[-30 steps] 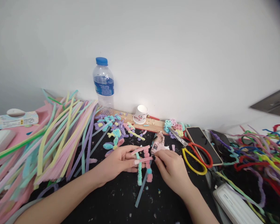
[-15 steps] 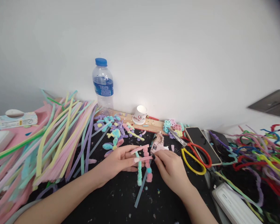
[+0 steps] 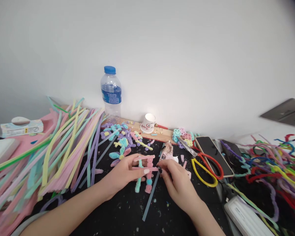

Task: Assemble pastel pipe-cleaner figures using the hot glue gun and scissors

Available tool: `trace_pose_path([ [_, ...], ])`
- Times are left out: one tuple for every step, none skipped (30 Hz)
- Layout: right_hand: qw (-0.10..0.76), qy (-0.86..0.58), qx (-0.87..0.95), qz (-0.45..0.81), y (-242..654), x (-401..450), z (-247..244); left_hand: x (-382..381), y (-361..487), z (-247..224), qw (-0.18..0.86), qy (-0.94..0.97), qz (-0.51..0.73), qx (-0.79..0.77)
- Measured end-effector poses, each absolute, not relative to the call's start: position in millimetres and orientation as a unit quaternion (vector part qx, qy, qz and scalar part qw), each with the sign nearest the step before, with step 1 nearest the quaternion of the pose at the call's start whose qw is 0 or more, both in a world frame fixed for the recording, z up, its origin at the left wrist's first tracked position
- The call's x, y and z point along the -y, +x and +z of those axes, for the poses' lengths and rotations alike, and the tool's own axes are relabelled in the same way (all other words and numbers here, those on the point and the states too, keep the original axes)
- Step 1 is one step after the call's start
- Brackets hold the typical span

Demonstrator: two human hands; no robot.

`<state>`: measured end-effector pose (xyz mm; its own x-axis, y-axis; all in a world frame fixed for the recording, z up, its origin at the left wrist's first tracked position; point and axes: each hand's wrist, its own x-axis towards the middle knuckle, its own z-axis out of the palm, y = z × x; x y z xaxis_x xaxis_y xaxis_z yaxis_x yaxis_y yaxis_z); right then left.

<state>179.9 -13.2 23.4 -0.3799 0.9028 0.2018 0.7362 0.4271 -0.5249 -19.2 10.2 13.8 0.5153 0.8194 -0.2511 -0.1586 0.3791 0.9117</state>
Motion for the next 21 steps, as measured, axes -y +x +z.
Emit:
trace_pose_path([
  [0.236, -0.506, 0.811, 0.176, 179.6, 13.7, 23.0, -10.3, -18.7, 13.9, 0.743, 0.45, 0.332, -0.367],
  [0.238, -0.507, 0.81, 0.174, 179.2, 14.3, 22.6, -10.3, -18.3, 14.1, 0.741, 0.449, 0.336, -0.371],
  [0.239, -0.506, 0.81, 0.173, 178.7, 14.7, 22.3, -10.2, -18.0, 14.4, 0.74, 0.445, 0.339, -0.374],
  [0.24, -0.505, 0.811, 0.171, 178.1, 14.9, 22.1, -10.0, -17.7, 14.8, 0.742, 0.439, 0.34, -0.377],
  [0.24, -0.503, 0.813, 0.169, 177.4, 15.0, 22.0, -9.7, -17.4, 15.3, 0.744, 0.432, 0.342, -0.378],
  [0.24, -0.501, 0.814, 0.167, 176.6, 14.9, 22.0, -9.5, -17.2, 15.7, 0.746, 0.427, 0.343, -0.378],
  [0.24, -0.499, 0.816, 0.166, 175.7, 14.7, 22.0, -9.3, -16.9, 16.0, 0.746, 0.423, 0.346, -0.38],
  [0.24, -0.498, 0.817, 0.165, 174.8, 14.4, 22.2, -9.1, -16.7, 16.3, 0.745, 0.422, 0.348, -0.382],
  [0.241, -0.496, 0.817, 0.165, 174.0, 14.1, 22.4, -9.0, -16.5, 16.3, 0.742, 0.424, 0.349, -0.384],
  [0.243, -0.494, 0.817, 0.168, 173.4, 14.0, 22.7, -9.1, -16.5, 16.0, 0.739, 0.427, 0.349, -0.388],
  [0.247, -0.491, 0.818, 0.17, 173.2, 13.9, 23.2, -9.2, -16.6, 15.4, 0.735, 0.428, 0.351, -0.392],
  [0.253, -0.488, 0.818, 0.17, 173.5, 13.9, 23.8, -9.5, -16.9, 14.6, 0.73, 0.43, 0.355, -0.396],
  [0.265, -0.487, 0.816, 0.164, 174.8, 13.8, 24.7, -9.9, -17.4, 13.6, 0.724, 0.43, 0.362, -0.4],
  [0.282, -0.488, 0.812, 0.15, 177.1, 13.6, 25.9, -10.4, -18.1, 12.5, 0.719, 0.427, 0.372, -0.403],
  [0.305, -0.494, 0.804, 0.128, 180.9, 13.0, 27.3, -10.9, -18.9, 11.7, 0.713, 0.424, 0.384, -0.407],
  [0.333, -0.508, 0.788, 0.096, 186.2, 12.0, 28.8, -11.5, -19.8, 11.2, 0.708, 0.419, 0.395, -0.409],
  [0.359, -0.527, 0.768, 0.061, 193.0, 10.6, 30.4, -12.1, -20.6, 11.2, 0.706, 0.413, 0.406, -0.408],
  [0.38, -0.559, 0.737, 0.023, 201.3, 8.6, 31.9, -12.7, -21.3, 11.8, 0.705, 0.407, 0.415, -0.407],
  [0.389, -0.595, 0.703, -0.01, 211.0, 6.3, 33.1, -13.3, -21.9, 12.8, 0.705, 0.4, 0.423, -0.406],
  [0.392, -0.633, 0.667, -0.035, 221.5, 3.8, 33.9, -13.7, -22.2, 14.1, 0.704, 0.392, 0.431, -0.406],
  [0.388, -0.667, 0.634, -0.052, 232.5, 1.2, 34.0, -14.1, -22.3, 15.6, 0.703, 0.384, 0.438, -0.408],
])
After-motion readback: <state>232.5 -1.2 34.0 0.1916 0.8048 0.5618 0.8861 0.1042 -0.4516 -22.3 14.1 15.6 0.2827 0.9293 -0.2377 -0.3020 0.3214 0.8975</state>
